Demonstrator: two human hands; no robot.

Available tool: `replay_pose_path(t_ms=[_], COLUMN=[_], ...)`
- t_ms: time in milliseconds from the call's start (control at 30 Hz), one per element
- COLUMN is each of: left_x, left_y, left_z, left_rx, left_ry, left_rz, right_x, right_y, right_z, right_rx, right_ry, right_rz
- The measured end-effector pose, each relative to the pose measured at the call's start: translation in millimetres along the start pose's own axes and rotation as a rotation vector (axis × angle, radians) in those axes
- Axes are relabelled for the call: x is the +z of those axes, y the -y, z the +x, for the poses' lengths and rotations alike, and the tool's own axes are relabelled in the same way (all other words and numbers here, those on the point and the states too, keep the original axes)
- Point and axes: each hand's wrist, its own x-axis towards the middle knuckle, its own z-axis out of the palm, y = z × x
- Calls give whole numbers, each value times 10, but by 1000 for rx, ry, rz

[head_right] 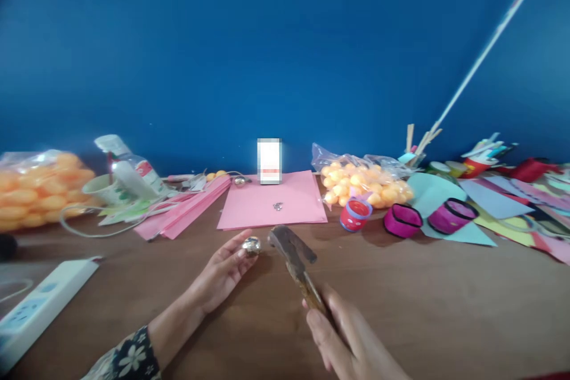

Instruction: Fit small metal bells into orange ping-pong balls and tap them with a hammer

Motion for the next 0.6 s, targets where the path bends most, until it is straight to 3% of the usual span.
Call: replay_pose_path(t_ms=[133, 333, 600], left_x=[28, 39, 41], left_y=[-32, -45, -52], left_z=[-2, 9, 12], left_rx=[-15, -51, -56], left_ry=[-45, -79, -71], left_rz=[13, 30, 17], right_x=[-335, -803, -1113], right_y=[-262, -695, -1235], right_z=[34, 1, -185], right_rx=[-79, -121, 10], right_ry=[-208, -208, -275], right_rz=[-299, -680, -825])
